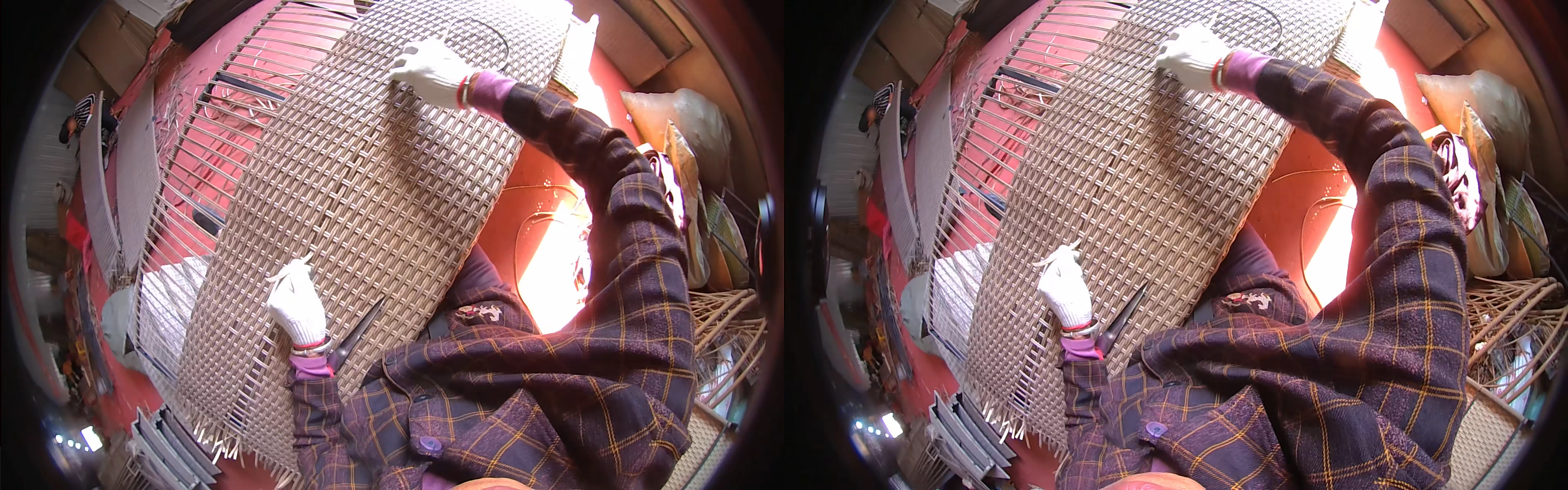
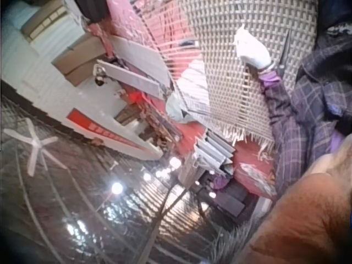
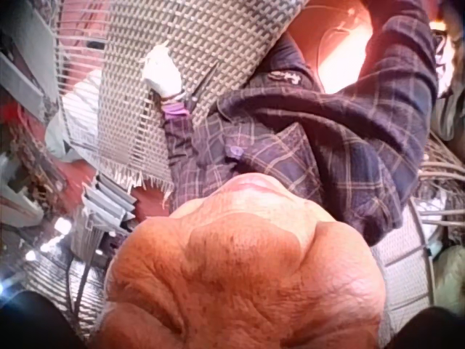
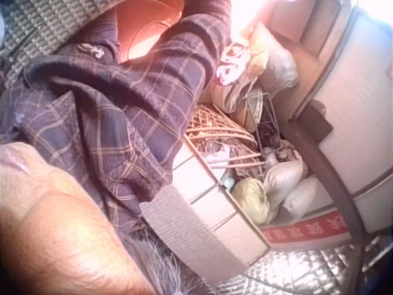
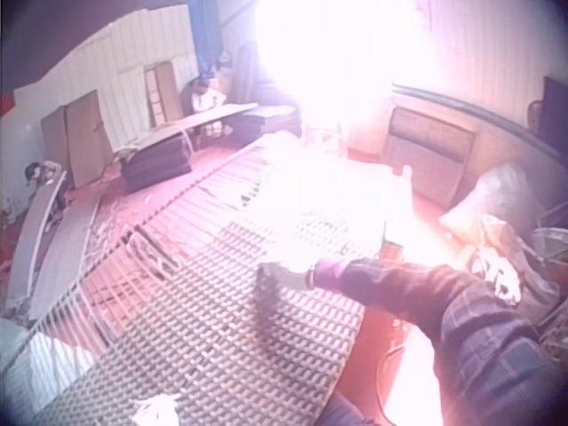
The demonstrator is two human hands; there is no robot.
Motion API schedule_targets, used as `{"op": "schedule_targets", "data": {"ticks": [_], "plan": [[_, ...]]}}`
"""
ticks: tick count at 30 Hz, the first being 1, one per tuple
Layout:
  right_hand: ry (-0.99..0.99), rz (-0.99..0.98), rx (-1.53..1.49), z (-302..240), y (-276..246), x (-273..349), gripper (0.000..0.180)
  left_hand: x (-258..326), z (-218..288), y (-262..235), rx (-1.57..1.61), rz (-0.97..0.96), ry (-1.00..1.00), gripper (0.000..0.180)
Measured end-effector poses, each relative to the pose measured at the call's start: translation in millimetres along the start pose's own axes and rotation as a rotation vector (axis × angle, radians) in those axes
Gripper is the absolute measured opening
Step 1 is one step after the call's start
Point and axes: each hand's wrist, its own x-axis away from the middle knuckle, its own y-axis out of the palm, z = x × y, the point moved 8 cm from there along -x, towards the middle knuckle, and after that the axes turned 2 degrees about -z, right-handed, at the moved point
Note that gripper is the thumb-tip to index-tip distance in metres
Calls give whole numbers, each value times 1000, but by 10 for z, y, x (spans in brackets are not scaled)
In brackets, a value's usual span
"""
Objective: The person weaves a large basket by hand, interlacing thin strips through a pre-formed frame. They repeatedly adjust the basket's position and tuck in loose ends to maintain a tight weave.
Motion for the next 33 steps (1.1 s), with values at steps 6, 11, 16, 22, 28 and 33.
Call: {"op": "schedule_targets", "data": {"ticks": [6, 11, 16, 22, 28, 33], "plan": [[-11, 45, -68, 356, 2, 123, 22, 12, 53, -31, 160, 101, 80, 26], [46, -3, 84, 1119, -98, 234, 15, 33, -50, 2, 544, 72, -44, 24], [208, 167, -23, 1597, -858, 467, 14, 60, -25, -18, 508, 66, -8, 23], [218, 468, -106, 1489, -1750, 454, 13, 63, -55, -10, 563, 89, -12, 27], [150, 704, -114, 1385, -2223, 344, 13, 69, -40, -30, 591, 56, 35, 27], [83, 808, -9, 1340, -2369, 330, 13, 72, 28, -24, 561, 50, 11, 24]]}}
